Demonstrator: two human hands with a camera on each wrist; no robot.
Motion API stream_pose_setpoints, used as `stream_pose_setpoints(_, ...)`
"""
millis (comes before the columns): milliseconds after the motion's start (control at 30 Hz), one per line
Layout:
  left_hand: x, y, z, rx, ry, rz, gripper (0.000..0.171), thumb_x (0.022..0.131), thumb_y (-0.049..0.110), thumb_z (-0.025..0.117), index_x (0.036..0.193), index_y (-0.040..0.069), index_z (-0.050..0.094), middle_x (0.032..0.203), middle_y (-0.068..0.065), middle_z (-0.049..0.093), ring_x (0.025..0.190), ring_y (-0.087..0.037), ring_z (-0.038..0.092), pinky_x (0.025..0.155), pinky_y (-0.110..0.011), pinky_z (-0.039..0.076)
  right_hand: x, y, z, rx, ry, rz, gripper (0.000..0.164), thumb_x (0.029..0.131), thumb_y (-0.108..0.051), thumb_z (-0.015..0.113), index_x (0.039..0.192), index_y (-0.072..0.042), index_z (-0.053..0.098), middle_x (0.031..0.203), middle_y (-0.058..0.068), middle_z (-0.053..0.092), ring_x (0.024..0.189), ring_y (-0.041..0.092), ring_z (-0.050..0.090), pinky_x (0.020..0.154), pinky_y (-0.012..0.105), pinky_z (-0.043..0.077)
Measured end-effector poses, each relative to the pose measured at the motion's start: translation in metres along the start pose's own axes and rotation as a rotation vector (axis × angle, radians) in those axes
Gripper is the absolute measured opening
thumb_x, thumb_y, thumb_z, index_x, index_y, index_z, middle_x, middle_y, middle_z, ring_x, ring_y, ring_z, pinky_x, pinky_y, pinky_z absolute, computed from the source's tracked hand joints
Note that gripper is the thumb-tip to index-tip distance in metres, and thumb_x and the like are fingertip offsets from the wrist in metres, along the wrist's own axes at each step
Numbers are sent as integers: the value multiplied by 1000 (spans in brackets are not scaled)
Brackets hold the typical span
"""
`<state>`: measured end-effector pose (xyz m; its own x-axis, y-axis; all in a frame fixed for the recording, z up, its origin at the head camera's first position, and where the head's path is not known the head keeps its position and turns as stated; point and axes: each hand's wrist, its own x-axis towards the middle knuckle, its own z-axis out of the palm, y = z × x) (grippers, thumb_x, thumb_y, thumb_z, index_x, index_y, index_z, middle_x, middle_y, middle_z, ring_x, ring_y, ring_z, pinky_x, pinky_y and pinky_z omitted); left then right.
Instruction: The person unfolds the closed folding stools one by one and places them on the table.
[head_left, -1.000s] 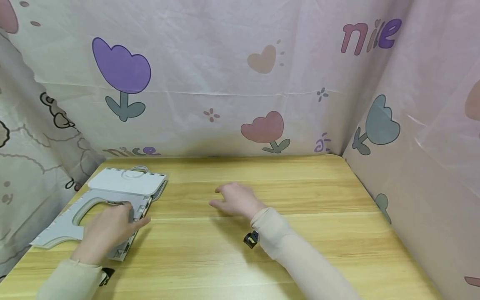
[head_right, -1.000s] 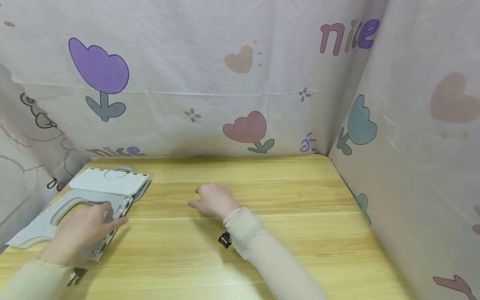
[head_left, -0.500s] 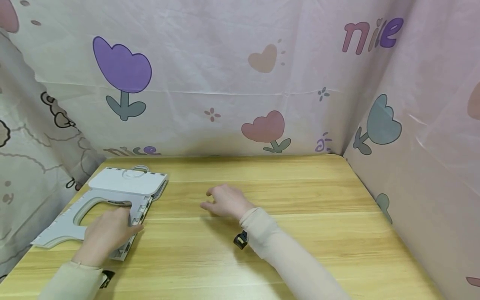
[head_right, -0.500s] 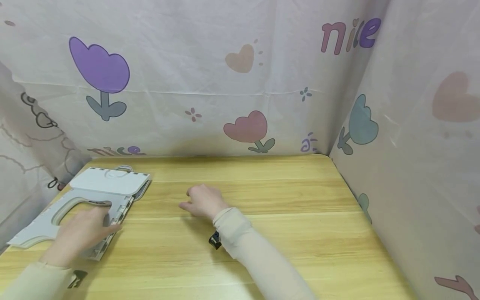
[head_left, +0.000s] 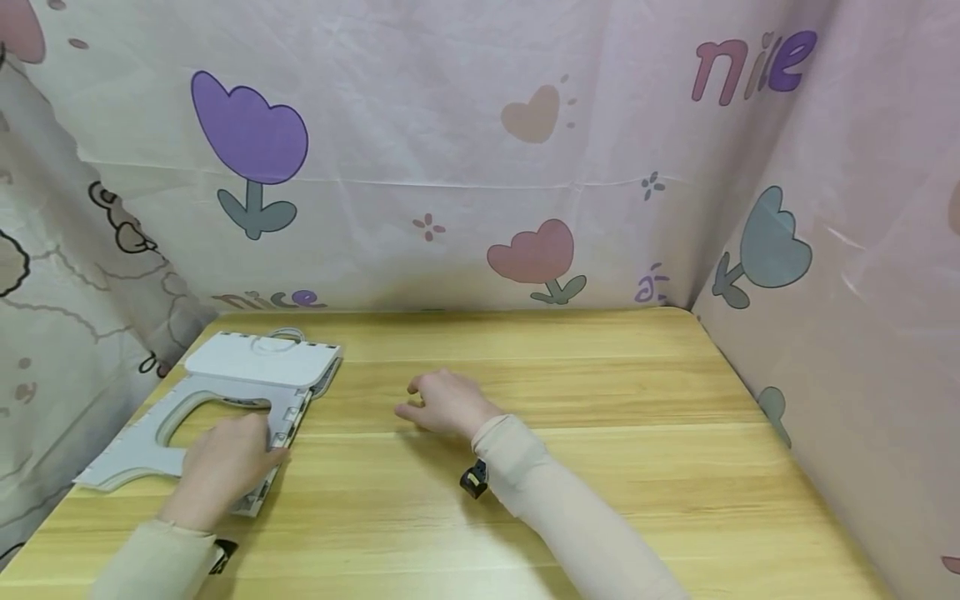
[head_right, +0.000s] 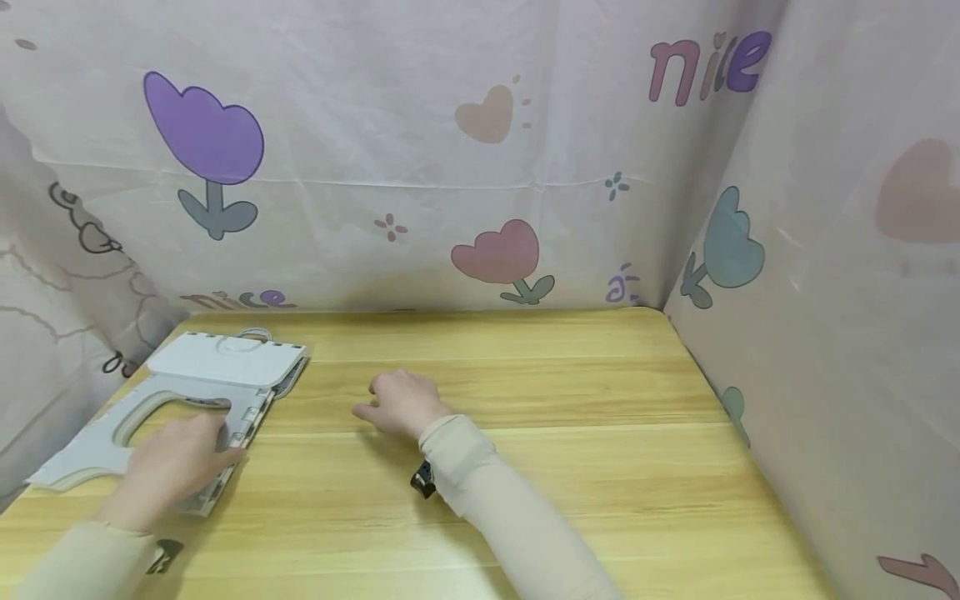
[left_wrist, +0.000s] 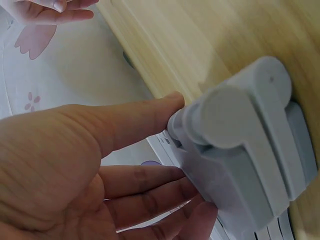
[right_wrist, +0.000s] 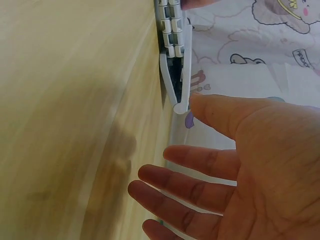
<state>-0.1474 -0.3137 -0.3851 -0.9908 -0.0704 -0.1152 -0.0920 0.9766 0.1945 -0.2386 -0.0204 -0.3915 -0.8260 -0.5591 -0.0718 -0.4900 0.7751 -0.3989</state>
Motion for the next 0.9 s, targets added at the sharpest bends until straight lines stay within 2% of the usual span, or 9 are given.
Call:
stream_pose_setpoints(333, 3, 15, 5, 19, 29, 48, 37, 90, 31, 85, 80, 6, 59, 69, -6, 57, 60, -22, 54, 50, -36, 44, -3, 8, 3, 4, -1, 25, 49, 106, -47, 65, 140, -12, 71, 141, 3, 74, 119, 18, 72, 98, 38, 62)
stream_pose_setpoints(467, 2, 22, 7, 22, 50, 66, 38, 89, 30, 86, 79, 6, 59, 68, -6, 56, 60, -23, 54, 50, -36, 44, -5, 11, 3, 7, 3, 34, 49, 106, -48, 66, 140, -13, 71, 141, 2, 74, 119, 18, 72, 97, 37, 61)
stream_pose_setpoints(733, 3, 39, 13, 15, 95, 129, 38, 86, 29, 89, 81, 5, 61, 69, -5, 56, 61, -22, 53, 51, -36, 44, -10, 20, -1, 46, 8, 55, 50, 106, -47, 66, 141, -11, 70, 140, 4, 74, 109, 14, 72, 94, 36, 62)
stream_pose_setpoints(900, 5, 54, 17, 15, 114, 160, 35, 85, 26, 90, 81, 5, 62, 70, -4, 58, 62, -22, 54, 52, -37, 46, -15, 27, -2, 46, 27, 73, 51, 106, -48, 66, 141, -11, 70, 140, 4, 74, 119, 19, 73, 99, 40, 62)
